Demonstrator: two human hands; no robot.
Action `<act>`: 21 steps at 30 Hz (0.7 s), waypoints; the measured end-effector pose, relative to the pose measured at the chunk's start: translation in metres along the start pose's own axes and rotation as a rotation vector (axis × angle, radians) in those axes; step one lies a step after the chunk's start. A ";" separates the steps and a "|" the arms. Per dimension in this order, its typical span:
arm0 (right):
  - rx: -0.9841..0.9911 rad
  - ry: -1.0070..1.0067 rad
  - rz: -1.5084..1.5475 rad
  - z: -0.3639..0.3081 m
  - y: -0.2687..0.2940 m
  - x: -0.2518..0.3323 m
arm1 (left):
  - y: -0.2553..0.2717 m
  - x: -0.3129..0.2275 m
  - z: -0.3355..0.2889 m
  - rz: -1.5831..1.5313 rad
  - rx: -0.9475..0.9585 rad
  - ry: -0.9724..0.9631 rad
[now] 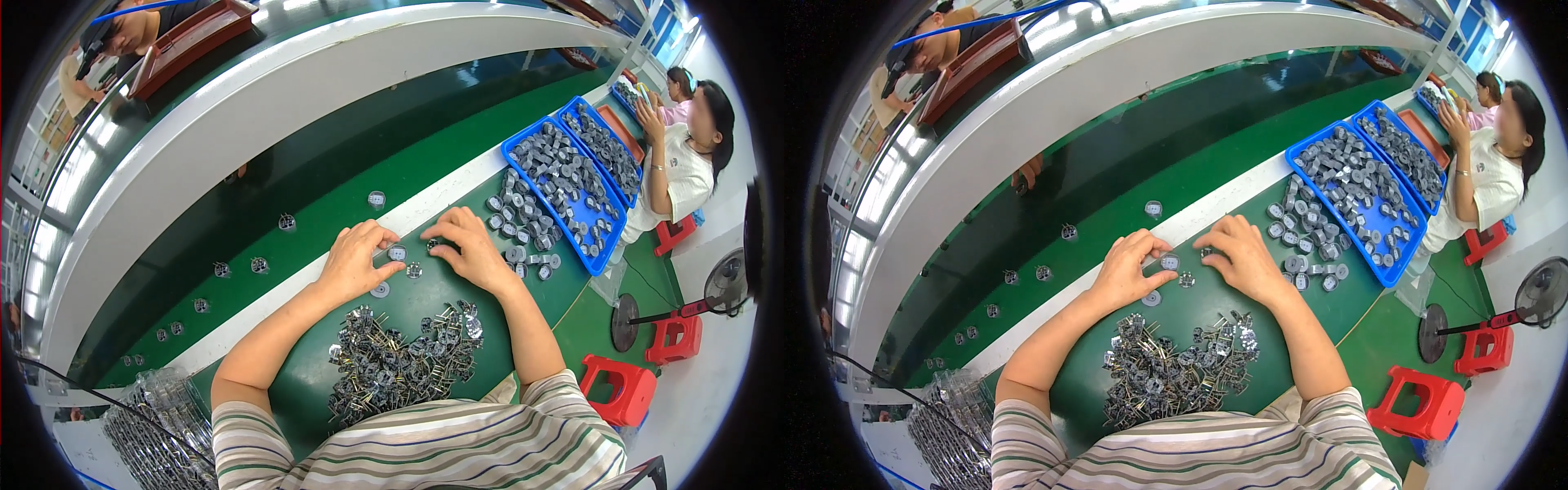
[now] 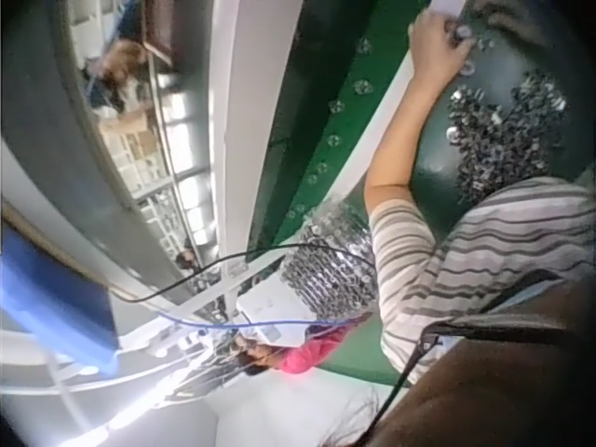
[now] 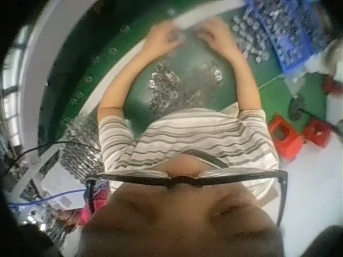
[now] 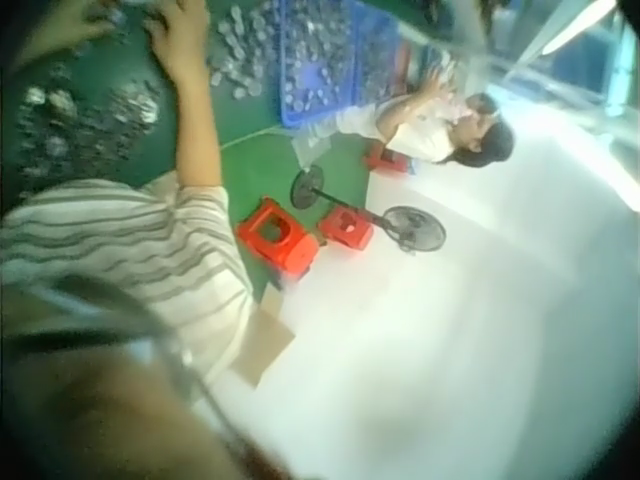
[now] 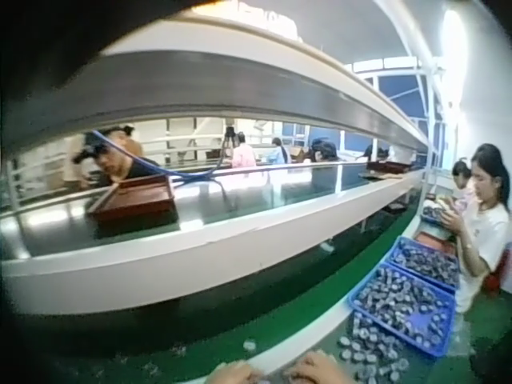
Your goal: The person assembles small plastic rings and metal pins into plastic housings by hand, taking components from blue plastic bins on an industrial assembly line.
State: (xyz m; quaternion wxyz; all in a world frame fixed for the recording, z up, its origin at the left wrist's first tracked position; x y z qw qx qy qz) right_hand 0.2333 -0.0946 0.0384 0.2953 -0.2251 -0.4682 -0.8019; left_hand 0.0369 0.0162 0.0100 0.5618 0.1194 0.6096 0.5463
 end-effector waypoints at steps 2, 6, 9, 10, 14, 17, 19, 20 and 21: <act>0.160 -0.090 0.006 -0.001 -0.010 -0.005 | 0.000 0.002 -0.001 -0.008 -0.037 -0.010; 0.080 -0.272 0.340 0.002 -0.024 -0.006 | -0.004 0.001 -0.001 0.017 -0.022 -0.009; 0.066 -0.277 0.438 0.004 -0.039 -0.006 | -0.005 -0.002 -0.001 0.023 -0.028 -0.012; 0.066 -0.277 0.437 0.003 -0.042 -0.007 | -0.005 -0.003 -0.001 0.025 -0.029 -0.011; 0.062 -0.122 0.203 0.002 -0.043 -0.004 | -0.005 -0.004 -0.002 0.023 -0.015 -0.007; 0.065 -0.046 0.105 0.003 -0.039 0.005 | -0.005 -0.004 -0.003 0.013 -0.011 -0.011; 0.079 -0.017 0.048 0.004 -0.039 0.007 | -0.007 -0.003 -0.004 -0.009 0.016 0.001; 0.070 0.014 0.042 0.004 -0.040 0.007 | -0.007 -0.002 -0.004 -0.011 0.017 0.001; 0.056 0.049 0.037 0.005 -0.039 0.008 | -0.005 -0.004 -0.003 -0.002 0.013 -0.008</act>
Point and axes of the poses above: each hand's wrist, its own z-axis towards the middle knuckle, its own y-axis out of the back of the hand, x = y × z, the point moved 4 cm from there along z, towards the middle knuckle, and after that the axes turned 8 degrees about z, right-handed, at the moved point
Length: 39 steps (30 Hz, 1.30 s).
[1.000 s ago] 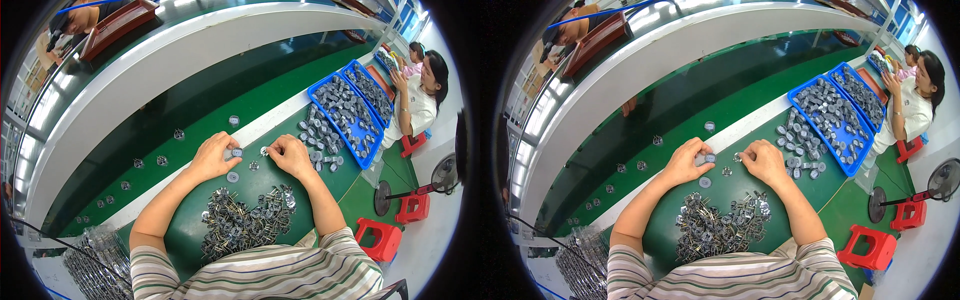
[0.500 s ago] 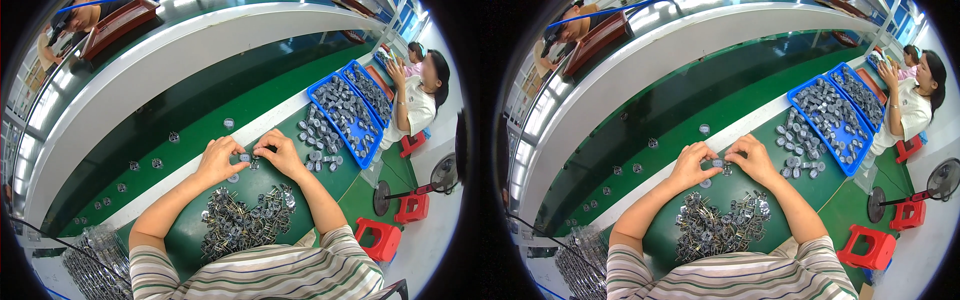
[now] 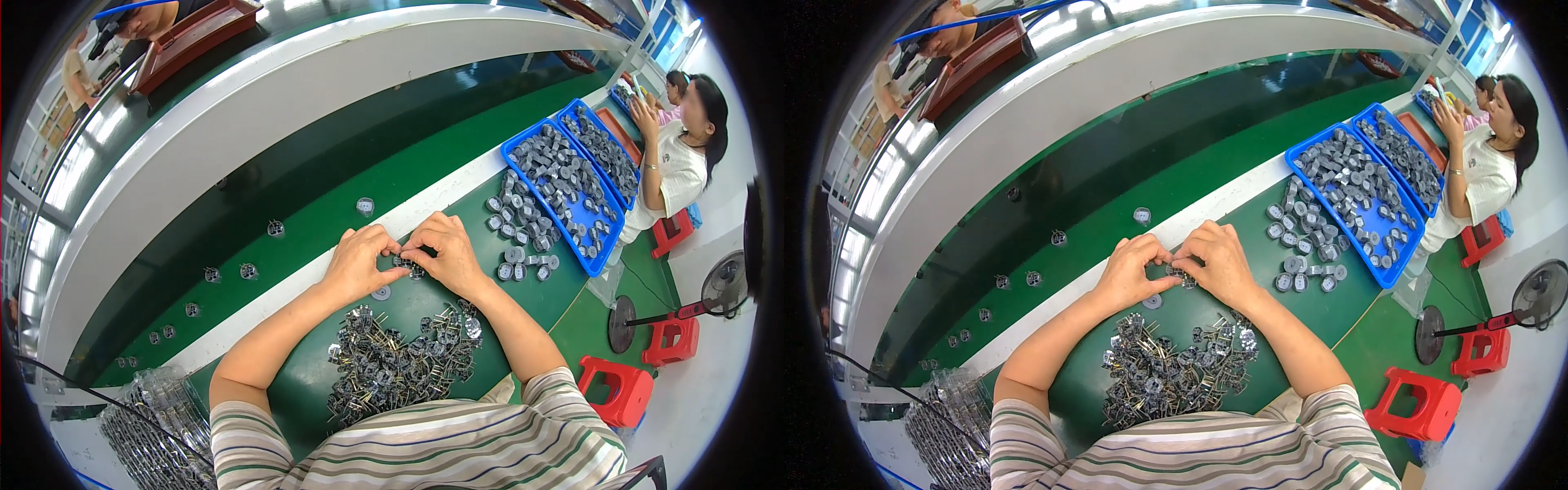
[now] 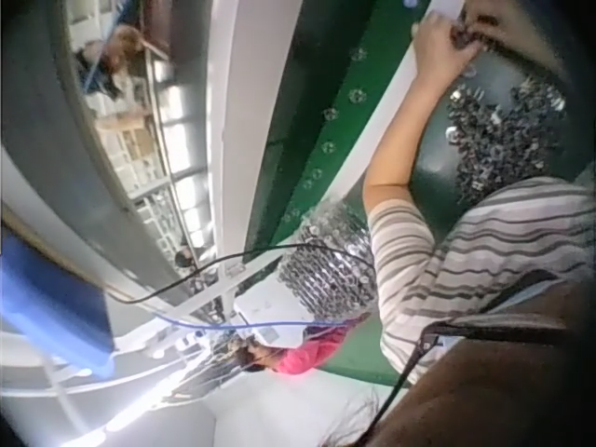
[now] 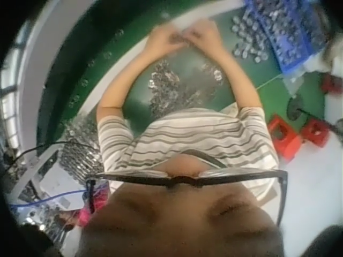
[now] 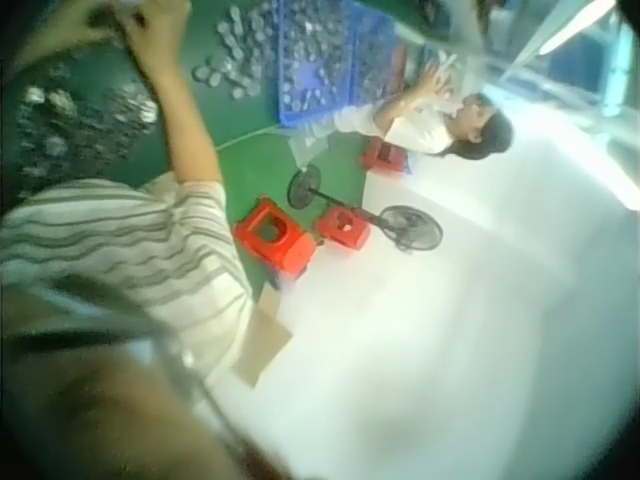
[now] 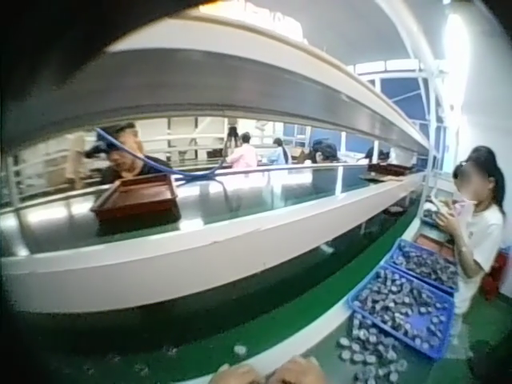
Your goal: The person assembles small plastic rings and metal pins into plastic housings by hand, taking components from blue plastic bins on an industrial assembly line.
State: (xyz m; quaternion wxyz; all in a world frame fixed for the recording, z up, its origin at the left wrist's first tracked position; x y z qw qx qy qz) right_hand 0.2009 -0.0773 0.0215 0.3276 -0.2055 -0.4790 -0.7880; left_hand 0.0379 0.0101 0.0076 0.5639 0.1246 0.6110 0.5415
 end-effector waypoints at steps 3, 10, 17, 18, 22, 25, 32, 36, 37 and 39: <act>-0.012 0.042 0.007 0.001 0.003 0.004 | 0.002 -0.002 0.002 0.002 0.003 -0.007; -0.006 0.097 -0.070 0.002 0.001 0.007 | 0.000 0.001 0.001 -0.003 0.003 -0.009; -0.028 -0.104 0.110 -0.005 -0.002 -0.001 | -0.002 -0.001 0.001 0.016 0.006 0.011; -0.045 -0.071 0.090 -0.004 -0.003 0.000 | -0.002 -0.001 0.001 0.014 -0.003 0.007; -0.035 -0.035 0.028 -0.004 -0.004 0.005 | -0.002 0.000 0.001 0.018 -0.009 0.008; 0.014 -0.055 0.002 0.000 -0.001 0.008 | 0.001 0.001 0.000 0.018 0.002 0.012; 0.069 -0.311 0.365 -0.006 0.005 -0.014 | 0.004 0.000 0.001 -0.055 -0.049 -0.039; 0.294 -0.366 0.444 -0.009 0.026 -0.011 | 0.038 0.020 0.015 -0.015 -0.156 0.089; 0.382 -0.251 0.385 -0.009 0.028 -0.004 | 0.050 0.029 0.018 0.031 -0.203 0.091; 0.390 -0.218 0.374 -0.012 0.023 -0.009 | 0.068 0.053 0.020 0.025 -0.276 0.184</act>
Point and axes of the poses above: each hand's wrist, its own z-axis towards the middle knuckle, its own y-axis out of the back of the hand, x = y × z, the point moved 4 cm from there along z, towards the middle knuckle, and after that the axes turned 8 degrees about z, right-handed, at the moved point
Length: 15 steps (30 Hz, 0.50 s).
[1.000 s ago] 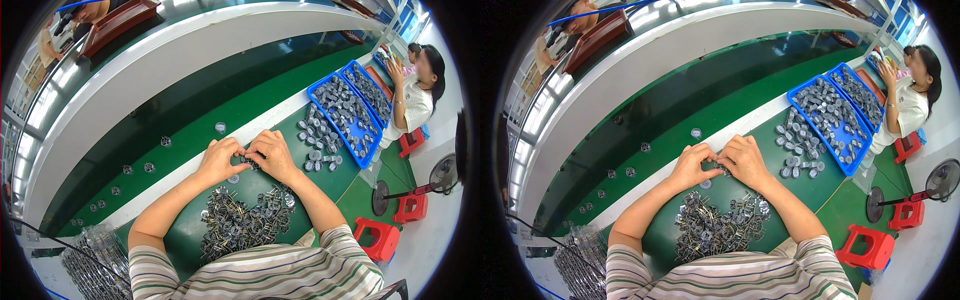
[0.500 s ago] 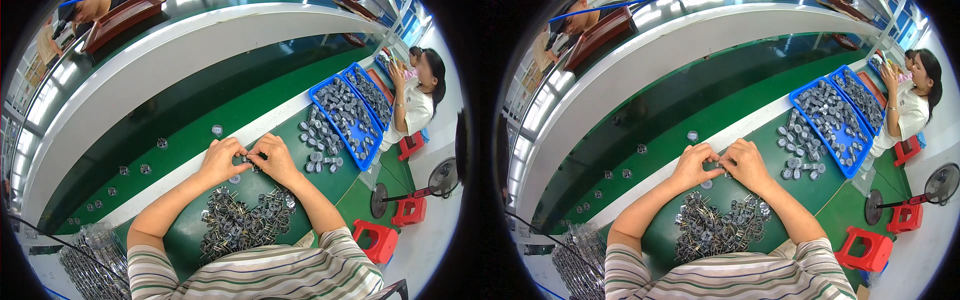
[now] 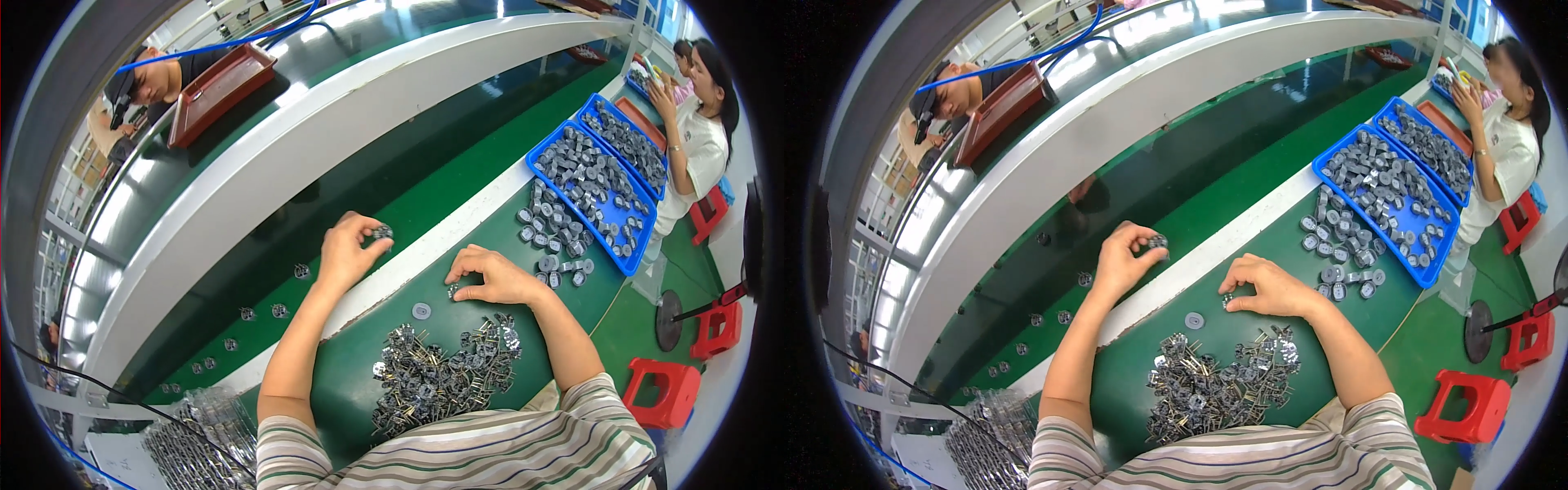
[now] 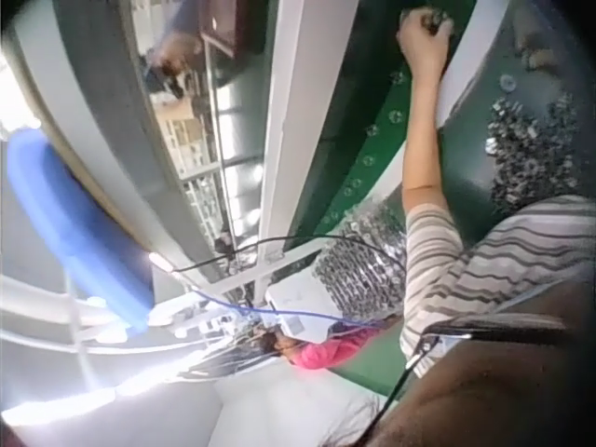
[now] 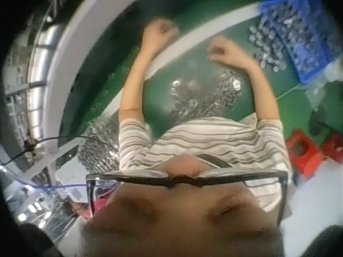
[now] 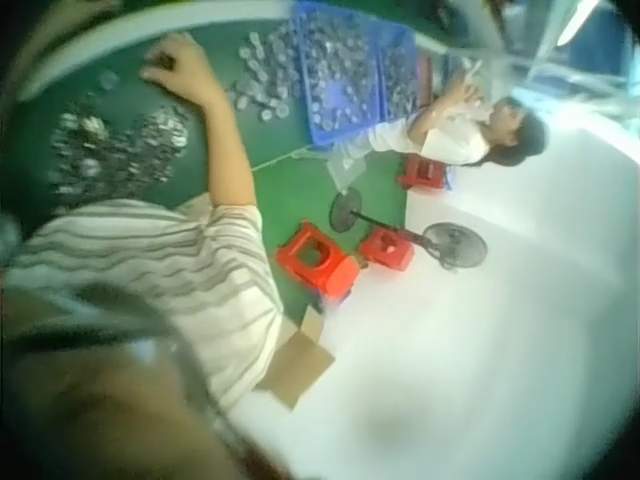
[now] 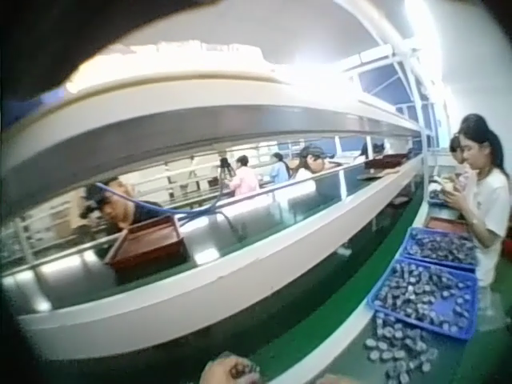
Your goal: The person assembles small plastic rings and metal pins into plastic housings by hand, taking components from blue plastic bins on an industrial assembly line.
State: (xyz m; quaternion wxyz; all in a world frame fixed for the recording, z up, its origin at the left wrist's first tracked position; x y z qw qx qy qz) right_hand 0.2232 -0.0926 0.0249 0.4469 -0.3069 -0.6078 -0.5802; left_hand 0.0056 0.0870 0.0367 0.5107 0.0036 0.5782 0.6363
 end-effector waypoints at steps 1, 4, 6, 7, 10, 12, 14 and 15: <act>-0.015 0.036 -0.049 0.002 -0.003 -0.003 | 0.005 0.016 0.002 0.049 -0.006 0.036; -0.041 0.060 -0.080 0.005 -0.007 -0.002 | 0.010 0.049 0.004 0.155 0.012 0.117; -0.046 0.046 -0.062 0.005 -0.008 -0.002 | 0.007 0.060 0.003 0.228 0.048 0.126; -0.060 0.053 -0.073 0.005 -0.008 -0.003 | 0.006 0.066 0.003 0.186 0.116 0.188; -0.078 0.057 -0.087 0.006 -0.008 -0.001 | 0.012 0.062 0.001 0.243 0.097 0.234; -0.084 0.055 -0.092 0.006 -0.008 0.000 | 0.018 0.044 -0.001 0.323 0.064 0.127; -0.122 0.032 -0.112 0.004 -0.007 -0.003 | 0.027 0.021 -0.001 0.394 0.039 0.014; -0.125 0.026 -0.112 0.003 -0.006 -0.003 | 0.027 0.008 -0.001 0.396 0.225 -0.047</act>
Point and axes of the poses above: each hand's wrist, its own z-axis towards the middle knuckle, its own y-axis out of the back of the hand, x = y × z, the point moved 4 cm from there along z, towards the middle knuckle, and after that the axes turned 8 degrees about z, right-handed, at the moved point
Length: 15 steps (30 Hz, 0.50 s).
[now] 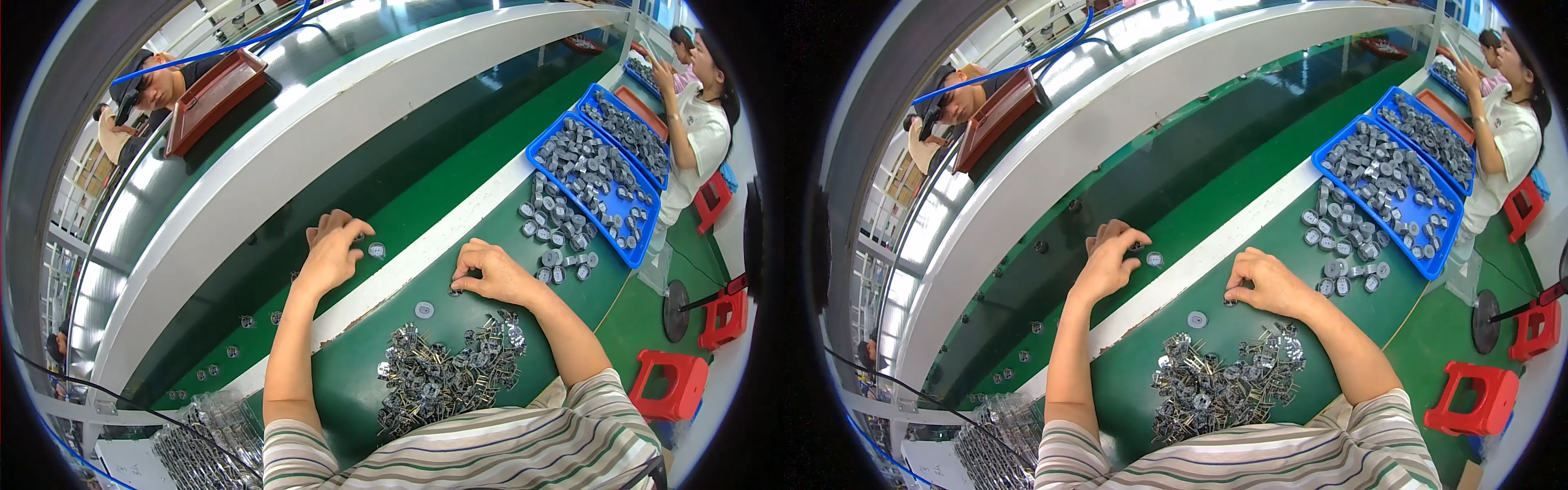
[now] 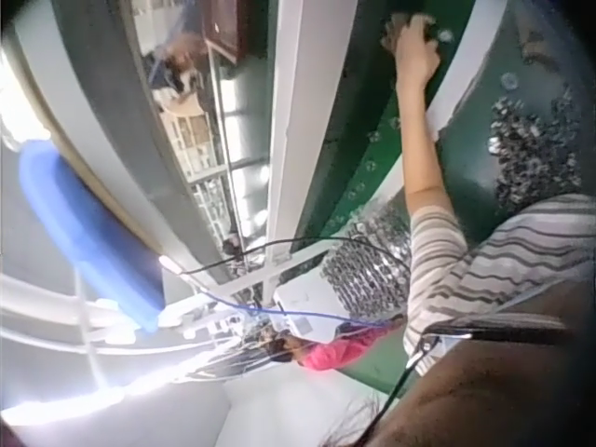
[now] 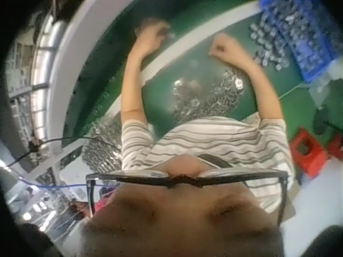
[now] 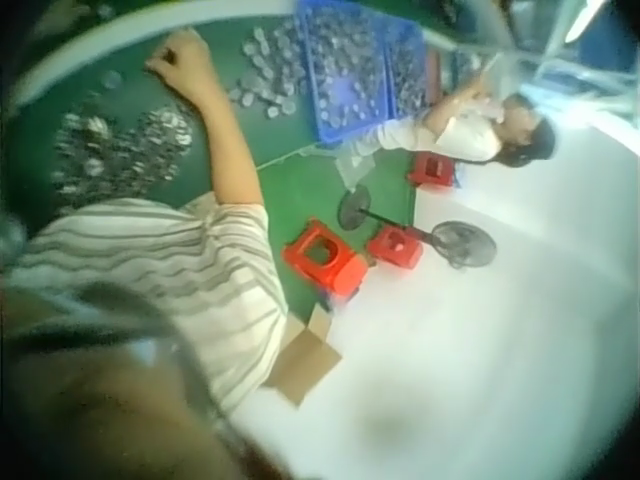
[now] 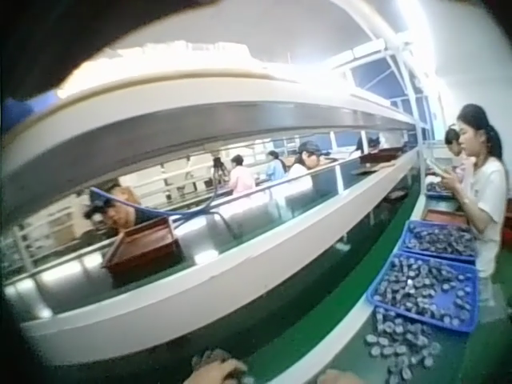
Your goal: The person assembles small plastic rings and metal pins into plastic housings by hand, taking components from blue plastic bins on an industrial assembly line.
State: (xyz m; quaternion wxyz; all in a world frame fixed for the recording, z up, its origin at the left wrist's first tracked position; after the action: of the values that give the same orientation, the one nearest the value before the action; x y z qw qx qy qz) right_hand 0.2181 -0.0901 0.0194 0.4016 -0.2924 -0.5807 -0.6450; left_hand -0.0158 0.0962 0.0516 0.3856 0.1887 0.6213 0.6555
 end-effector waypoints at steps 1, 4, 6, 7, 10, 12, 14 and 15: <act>-0.021 -0.003 -0.019 0.000 0.001 -0.001 | 0.003 -0.011 -0.002 0.007 0.169 -0.095; -0.054 0.017 -0.038 0.004 -0.006 -0.001 | -0.001 -0.016 -0.006 0.039 0.129 -0.143; -0.073 0.030 -0.044 0.004 -0.007 0.000 | -0.006 -0.012 -0.005 0.038 0.059 -0.166; -0.074 0.026 -0.048 0.004 -0.007 0.000 | -0.009 -0.011 -0.004 0.003 0.084 -0.153; -0.075 0.016 -0.042 0.002 -0.005 -0.003 | -0.007 -0.022 -0.003 -0.080 0.076 -0.159; -0.074 0.009 -0.035 0.001 -0.002 -0.002 | -0.005 -0.040 -0.003 -0.130 0.041 -0.175; -0.220 -0.156 0.165 0.002 0.002 -0.004 | -0.010 -0.063 -0.006 -0.399 0.032 -0.164; -0.220 -0.163 0.163 0.003 0.001 -0.004 | -0.016 -0.072 -0.010 -0.407 0.044 -0.209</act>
State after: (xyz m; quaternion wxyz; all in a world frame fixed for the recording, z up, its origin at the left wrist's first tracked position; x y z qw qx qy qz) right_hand 0.2209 -0.0867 0.0166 0.3700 -0.4321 -0.5115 -0.6440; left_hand 0.0266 0.0349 0.0516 0.5679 0.1347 0.6172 0.5276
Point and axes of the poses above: each hand's wrist, its own z-axis towards the middle knuckle, its own y-axis out of the back of the hand, x = y × z, the point moved 4 cm from there along z, towards the middle knuckle, and after that the axes turned 8 degrees about z, right-handed, at the moved point
